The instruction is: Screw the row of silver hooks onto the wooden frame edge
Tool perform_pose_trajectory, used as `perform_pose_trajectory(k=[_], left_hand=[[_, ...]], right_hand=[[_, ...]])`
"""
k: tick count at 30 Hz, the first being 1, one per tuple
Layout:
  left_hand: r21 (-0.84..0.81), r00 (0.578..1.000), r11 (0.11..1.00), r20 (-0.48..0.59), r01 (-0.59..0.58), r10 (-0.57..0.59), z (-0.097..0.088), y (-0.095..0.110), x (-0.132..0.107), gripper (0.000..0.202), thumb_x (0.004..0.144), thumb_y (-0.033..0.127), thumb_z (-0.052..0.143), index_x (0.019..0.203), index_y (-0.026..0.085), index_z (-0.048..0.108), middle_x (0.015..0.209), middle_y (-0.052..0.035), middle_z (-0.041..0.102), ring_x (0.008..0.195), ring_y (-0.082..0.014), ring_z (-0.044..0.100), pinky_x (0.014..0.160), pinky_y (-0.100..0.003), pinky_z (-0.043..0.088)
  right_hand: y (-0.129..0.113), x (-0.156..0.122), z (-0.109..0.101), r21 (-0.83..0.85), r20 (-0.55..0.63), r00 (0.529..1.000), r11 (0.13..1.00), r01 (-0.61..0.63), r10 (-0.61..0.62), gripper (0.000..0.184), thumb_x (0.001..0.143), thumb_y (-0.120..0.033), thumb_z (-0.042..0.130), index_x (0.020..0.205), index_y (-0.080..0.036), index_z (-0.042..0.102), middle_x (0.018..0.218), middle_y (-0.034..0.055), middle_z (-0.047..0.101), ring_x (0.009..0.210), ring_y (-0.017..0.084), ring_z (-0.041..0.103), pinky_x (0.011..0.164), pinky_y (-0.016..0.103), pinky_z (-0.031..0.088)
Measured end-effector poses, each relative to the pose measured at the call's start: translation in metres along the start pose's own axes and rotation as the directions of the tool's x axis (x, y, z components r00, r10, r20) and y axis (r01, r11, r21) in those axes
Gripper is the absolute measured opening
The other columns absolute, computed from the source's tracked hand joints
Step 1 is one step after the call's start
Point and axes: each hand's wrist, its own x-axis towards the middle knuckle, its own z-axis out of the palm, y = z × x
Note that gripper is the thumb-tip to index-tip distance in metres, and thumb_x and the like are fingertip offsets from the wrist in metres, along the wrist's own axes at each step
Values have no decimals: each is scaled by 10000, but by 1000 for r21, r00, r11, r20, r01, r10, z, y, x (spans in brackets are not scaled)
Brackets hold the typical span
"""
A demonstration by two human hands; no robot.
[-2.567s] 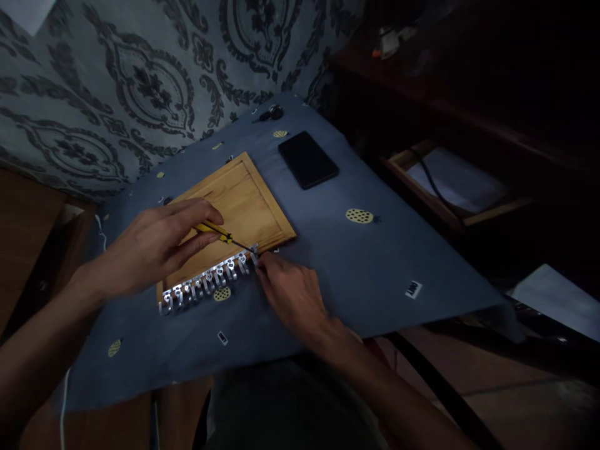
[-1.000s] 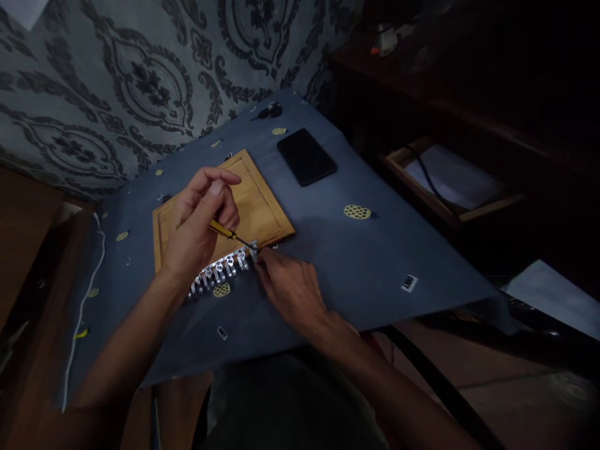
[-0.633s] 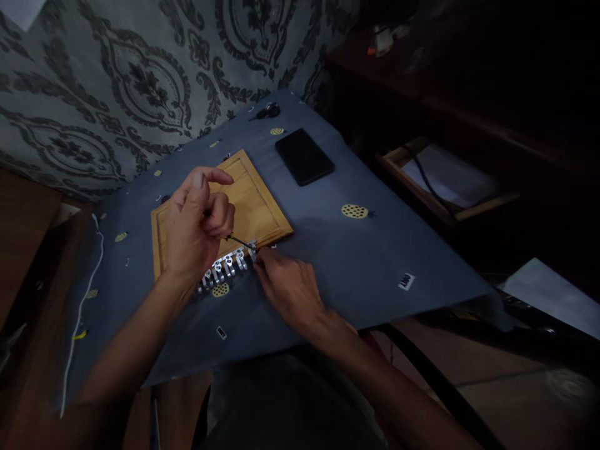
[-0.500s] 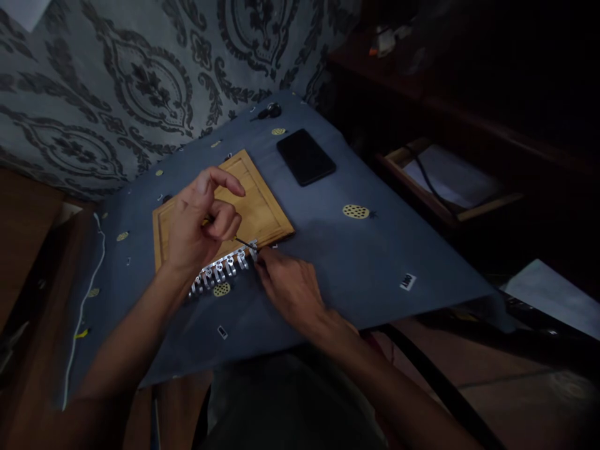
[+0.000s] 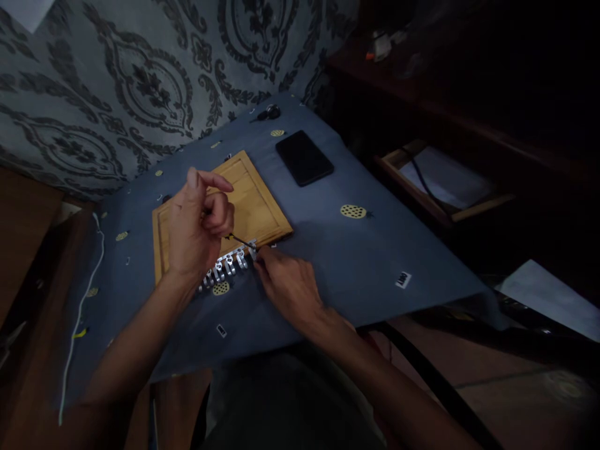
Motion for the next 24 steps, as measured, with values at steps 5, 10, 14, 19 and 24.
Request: perform_pose_trajectory(k=[5,10,14,19,24], left_hand=[[41,966,997,250,58,-67,-9,-1,9,569,956,657,566,663,178,657,409,110,122,337,-45,100,356,-189,192],[60,999,998,34,-6,3,3,0,0,436,948,550,657,726,175,663,455,65,361,404,-70,342,445,-192,373],[29,997,1000,-79,-10,12,12,-2,-6,408,963,512,653,734,174,635,465,84,305,395,-56,271,421,-172,317],[-16,990,1000,138,-1,3,0,-6,3,450,954,572,626,727,185,659,422,118,146,358,-38,67,361,-171,184],[13,978,996,190,83,-84,-7,-3,9,495,975,542,612,649,170,629,406,107,178,333,-36,143,371,-160,248]], right_hand=[[-1,0,0,-2,2,1000,1000,-11,11,233,1059,-209,464,1183,-209,662,1081,97,797,895,210,752,664,277,405],[-1,-1,-3,14,12,1000,1000,-1,0,237,1067,-205,449,1183,-210,656,1067,95,799,896,203,750,681,273,414],[-2,-1,-7,11,35,999,1000,-17,17,220,1068,-200,454,1159,-206,654,1089,97,798,899,198,748,684,270,415],[-2,-1,-7,19,35,999,1000,-17,16,234,1057,-184,465,1186,-206,659,1085,94,797,917,205,749,686,272,415],[-1,-1,-4,26,14,1000,1000,-6,5,261,1064,-192,443,1204,-185,664,1066,100,794,906,208,746,685,277,411]])
